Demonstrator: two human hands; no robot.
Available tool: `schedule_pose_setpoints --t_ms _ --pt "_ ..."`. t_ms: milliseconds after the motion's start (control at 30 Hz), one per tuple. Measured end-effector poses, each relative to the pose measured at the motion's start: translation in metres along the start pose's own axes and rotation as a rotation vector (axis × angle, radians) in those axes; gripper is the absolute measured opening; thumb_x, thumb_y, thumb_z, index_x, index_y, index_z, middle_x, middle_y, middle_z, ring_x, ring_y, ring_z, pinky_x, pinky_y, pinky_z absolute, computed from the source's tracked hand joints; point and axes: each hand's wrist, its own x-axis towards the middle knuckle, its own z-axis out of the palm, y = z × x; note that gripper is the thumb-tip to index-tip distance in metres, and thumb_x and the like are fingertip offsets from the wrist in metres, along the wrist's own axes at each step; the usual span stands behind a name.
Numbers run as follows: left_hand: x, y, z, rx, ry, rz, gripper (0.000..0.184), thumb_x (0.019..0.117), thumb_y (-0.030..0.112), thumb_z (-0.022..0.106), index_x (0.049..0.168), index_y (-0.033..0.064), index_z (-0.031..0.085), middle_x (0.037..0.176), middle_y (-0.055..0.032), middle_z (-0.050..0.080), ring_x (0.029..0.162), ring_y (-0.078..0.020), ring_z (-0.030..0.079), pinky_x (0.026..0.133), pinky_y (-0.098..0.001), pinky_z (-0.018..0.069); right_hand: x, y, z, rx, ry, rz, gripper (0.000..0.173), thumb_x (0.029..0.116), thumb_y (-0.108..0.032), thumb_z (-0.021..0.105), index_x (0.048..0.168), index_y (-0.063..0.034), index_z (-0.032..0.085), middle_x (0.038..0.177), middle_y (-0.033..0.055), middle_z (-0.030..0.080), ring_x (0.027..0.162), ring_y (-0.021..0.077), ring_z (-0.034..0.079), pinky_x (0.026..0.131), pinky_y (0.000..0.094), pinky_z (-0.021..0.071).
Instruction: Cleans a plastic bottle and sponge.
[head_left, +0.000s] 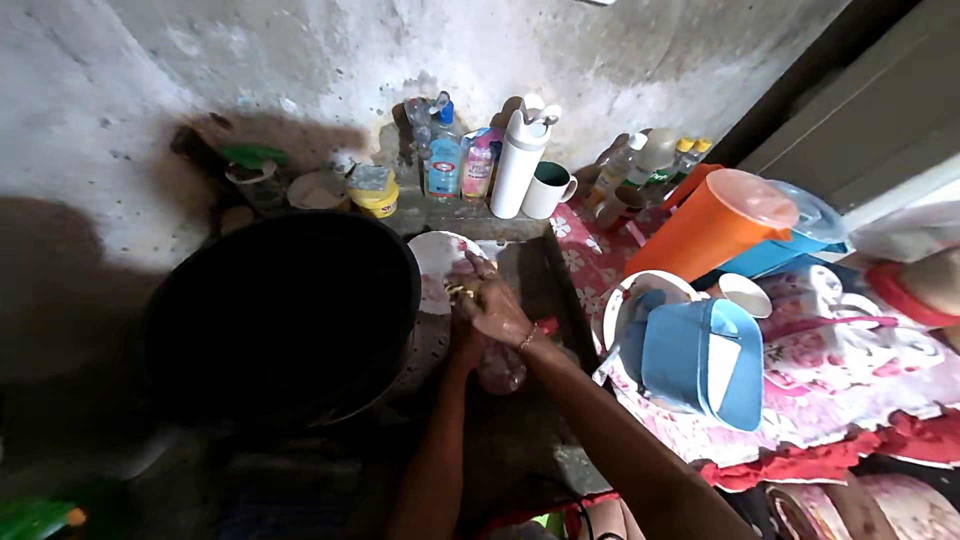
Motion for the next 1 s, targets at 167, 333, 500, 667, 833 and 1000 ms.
schedule_pose_setpoints --t_ms 167,333,500,667,833,1000 --pt "-0.003 0.004 -0.001 0.051 -0.087 0.011 0.102 0.0874 0.001 0.074 0.161 -0.0036 0.003 0.154 -0.0305 0.038 0.136 -0.0290 0.050 0.111 -0.0381 0.0459 0.039 0.012 -0.028 0.052 -0.130 0.237 0.082 0.0880 -0.016 0.081 0.158 -0.0115 0.040 0.146 0.0267 0.054 0.118 0.0439 0.063 0.097 0.0605 0.0512" --pt "-0.009 -0.007 -0.012 -0.265 -0.266 0.004 0.027 0.1020 0.002 0.043 0.127 -0.0061 0.049 0.093 -0.0062 0.068 0.078 -0.0106 0.068 0.072 -0.0266 0.0601 0.046 0.037 -0.033 0.569 -0.199 0.163 0.032 0.0957 -0.001 0.061 0.127 -0.0034 0.065 0.105 0.0090 0.069 0.080 0.0105 0.063 0.072 0.0287 0.0552" --pt "-0.003 0.003 -0.011 -0.123 -0.246 0.021 0.037 0.0999 -0.002 0.051 0.136 -0.0078 0.046 0.108 -0.0115 0.066 0.093 -0.0135 0.068 0.084 -0.0294 0.0588 0.043 0.015 -0.037 0.360 -0.125 0.184 0.021 0.0940 0.000 0.063 0.113 -0.0050 0.071 0.104 0.0085 0.070 0.081 0.0138 0.062 0.071 0.0333 0.0526" --pt "0.004 -0.006 -0.001 -0.013 -0.132 0.062 0.085 0.0839 -0.002 0.075 0.151 -0.0099 0.024 0.122 -0.0239 0.061 0.105 -0.0206 0.066 0.089 -0.0344 0.0577 0.045 0.002 -0.021 -0.050 -0.008 0.216 0.020 0.1012 -0.017 0.063 0.109 -0.0006 0.072 0.094 0.0228 0.071 0.087 0.0389 0.069 0.078 0.0595 0.0522" --pt "0.005 0.004 -0.007 -0.085 -0.187 0.021 0.067 0.0908 -0.008 0.060 0.147 -0.0104 0.025 0.107 -0.0147 0.062 0.087 -0.0135 0.067 0.079 -0.0305 0.0589 0.056 0.022 -0.015 0.199 0.154 0.358 0.029 0.1077 -0.018 0.053 0.118 0.0061 0.067 0.110 0.0271 0.068 0.103 0.0382 0.065 0.093 0.0562 0.0492" --pt "0.012 0.004 -0.009 -0.107 -0.140 -0.037 0.062 0.0975 -0.003 0.056 0.152 -0.0060 0.026 0.115 -0.0186 0.061 0.091 -0.0173 0.067 0.080 -0.0341 0.0591 0.058 0.034 -0.008 0.264 0.163 0.479 0.034 0.1093 -0.019 0.050 0.132 0.0055 0.060 0.121 0.0278 0.065 0.108 0.0358 0.063 0.097 0.0516 0.0484"
